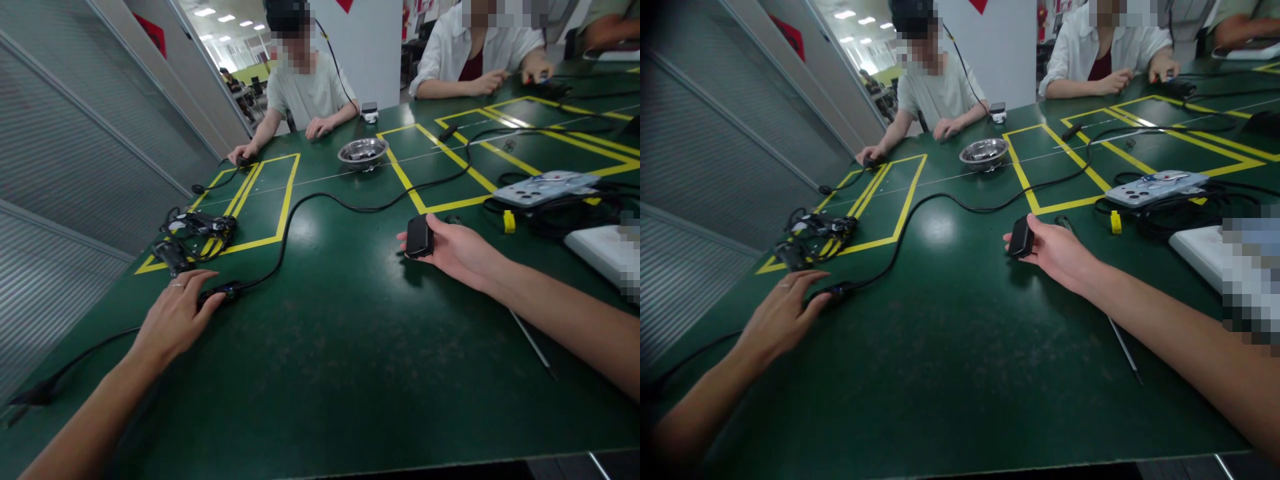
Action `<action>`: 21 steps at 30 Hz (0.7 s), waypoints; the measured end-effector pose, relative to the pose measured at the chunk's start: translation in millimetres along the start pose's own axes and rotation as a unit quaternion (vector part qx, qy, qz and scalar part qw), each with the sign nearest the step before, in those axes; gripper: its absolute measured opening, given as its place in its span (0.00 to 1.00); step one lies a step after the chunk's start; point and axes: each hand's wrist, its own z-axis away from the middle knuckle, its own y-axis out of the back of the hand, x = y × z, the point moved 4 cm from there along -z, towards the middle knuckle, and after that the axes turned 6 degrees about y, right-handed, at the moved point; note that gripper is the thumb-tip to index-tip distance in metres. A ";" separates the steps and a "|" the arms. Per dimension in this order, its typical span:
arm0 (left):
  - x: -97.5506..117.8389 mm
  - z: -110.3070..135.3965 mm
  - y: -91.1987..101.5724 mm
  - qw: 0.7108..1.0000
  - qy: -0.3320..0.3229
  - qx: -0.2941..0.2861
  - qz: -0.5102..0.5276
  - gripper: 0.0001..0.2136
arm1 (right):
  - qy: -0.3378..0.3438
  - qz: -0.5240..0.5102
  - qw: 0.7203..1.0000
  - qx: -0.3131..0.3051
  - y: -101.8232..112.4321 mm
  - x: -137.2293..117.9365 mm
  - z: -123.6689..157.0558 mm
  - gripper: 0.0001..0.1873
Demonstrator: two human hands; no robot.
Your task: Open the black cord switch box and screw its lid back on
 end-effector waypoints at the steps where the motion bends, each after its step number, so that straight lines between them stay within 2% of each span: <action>1: -6.6 1.7 -6.8 1.000 0.007 -0.015 0.010 0.19 | 0.004 -0.005 1.000 0.012 3.1 -1.2 -1.7 0.20; 4: -9.8 4.3 -16.7 0.998 0.010 -0.015 0.060 0.18 | 0.012 -0.018 0.999 0.036 10.6 -3.6 -4.5 0.19; 6: -2.6 5.4 -13.7 0.997 0.000 -0.003 0.078 0.16 | 0.012 -0.023 0.998 0.054 14.3 -4.2 -5.2 0.19; 10: 6.8 10.6 -6.4 0.999 -0.012 -0.027 0.040 0.17 | 0.023 -0.023 0.996 0.086 21.6 -7.1 -8.1 0.17; 13: -4.6 12.4 -12.3 0.999 0.013 -0.025 0.032 0.19 | 0.054 -0.015 0.993 0.106 29.3 -10.6 -12.8 0.16; 17: -22.6 9.1 -29.6 0.996 0.028 -0.030 0.074 0.20 | 0.108 0.010 0.984 0.139 40.0 -10.6 -19.6 0.17; 21: -21.1 7.3 -27.0 0.995 0.008 0.004 0.100 0.19 | 0.157 0.076 0.976 0.133 41.3 -5.9 -23.4 0.19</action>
